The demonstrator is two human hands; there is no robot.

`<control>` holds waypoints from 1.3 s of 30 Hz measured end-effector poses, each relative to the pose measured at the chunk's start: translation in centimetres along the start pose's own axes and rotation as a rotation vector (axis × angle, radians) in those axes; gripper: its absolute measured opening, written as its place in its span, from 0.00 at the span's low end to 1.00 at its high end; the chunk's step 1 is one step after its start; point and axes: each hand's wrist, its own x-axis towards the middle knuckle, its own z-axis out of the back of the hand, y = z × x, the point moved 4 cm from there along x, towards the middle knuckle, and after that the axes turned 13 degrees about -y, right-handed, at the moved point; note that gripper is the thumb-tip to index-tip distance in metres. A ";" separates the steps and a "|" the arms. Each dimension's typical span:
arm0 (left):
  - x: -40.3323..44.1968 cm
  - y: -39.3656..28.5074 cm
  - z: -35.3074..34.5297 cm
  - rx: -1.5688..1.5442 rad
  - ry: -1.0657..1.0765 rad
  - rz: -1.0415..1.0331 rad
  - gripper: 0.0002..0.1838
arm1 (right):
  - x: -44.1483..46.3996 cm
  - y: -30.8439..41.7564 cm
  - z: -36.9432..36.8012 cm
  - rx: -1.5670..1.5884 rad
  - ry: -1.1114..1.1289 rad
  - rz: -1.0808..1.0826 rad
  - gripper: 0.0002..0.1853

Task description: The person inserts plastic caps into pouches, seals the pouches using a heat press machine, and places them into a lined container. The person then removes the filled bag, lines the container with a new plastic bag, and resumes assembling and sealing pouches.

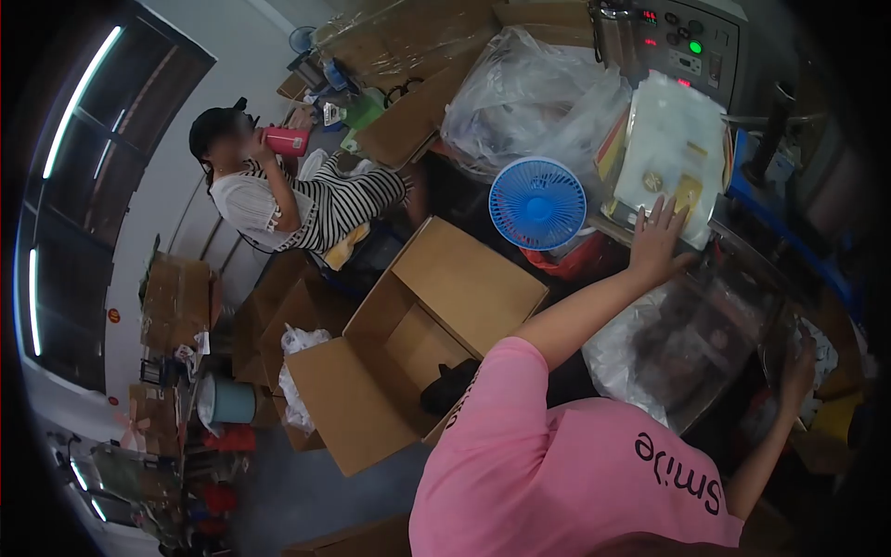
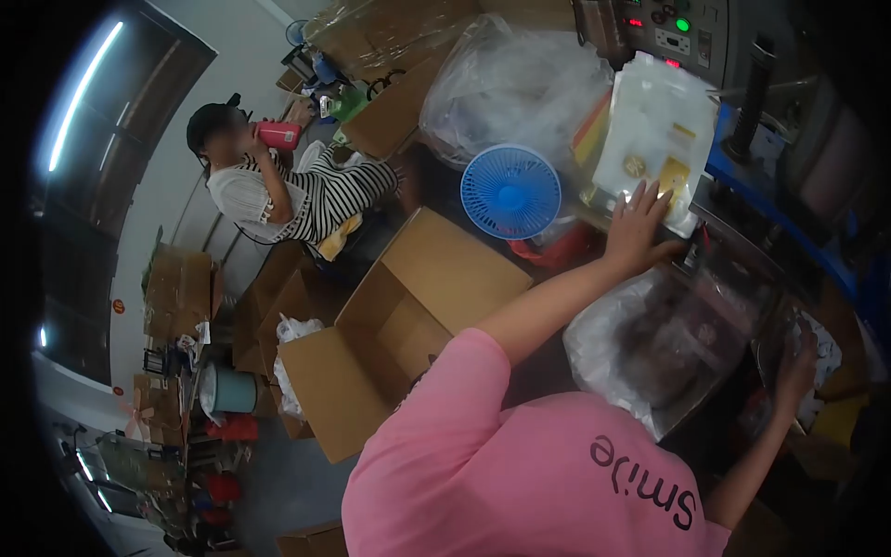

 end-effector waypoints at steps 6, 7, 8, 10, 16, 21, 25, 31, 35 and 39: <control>-2.5 1.5 2.2 -0.091 -0.078 -0.168 0.29 | 0.6 2.6 1.2 -0.008 0.033 0.025 0.19; -2.4 1.7 2.4 -0.128 -0.146 -0.169 0.26 | 0.6 2.7 1.3 -0.012 0.043 0.017 0.20; -2.3 1.7 2.5 -0.128 -0.150 -0.155 0.26 | 0.7 2.9 1.3 -0.015 0.051 0.029 0.20; -1.4 1.4 2.6 -0.197 -0.194 -0.074 0.22 | 1.0 2.0 1.3 -0.069 0.136 -0.127 0.20; -1.3 0.7 3.0 -0.155 -0.228 -0.020 0.23 | 1.9 3.8 1.8 -0.034 0.057 -0.081 0.18; -1.3 0.7 2.6 -0.167 -0.260 -0.016 0.19 | 2.1 3.5 1.5 -0.108 0.106 -0.017 0.18; -0.7 1.2 2.1 -0.175 -0.259 -0.034 0.11 | 0.3 1.1 1.5 0.040 -0.135 0.156 0.16; 0.7 -1.2 4.7 -0.280 -0.309 0.045 0.03 | -0.2 -0.4 3.0 0.374 -0.047 -0.190 0.11; -2.7 -4.3 4.1 -0.782 -0.148 0.294 0.05 | -0.7 -1.3 1.5 0.654 0.062 -0.302 0.11; -7.0 -5.5 1.6 -0.891 0.260 0.519 0.08 | -0.2 7.5 5.4 0.695 0.069 -0.091 0.09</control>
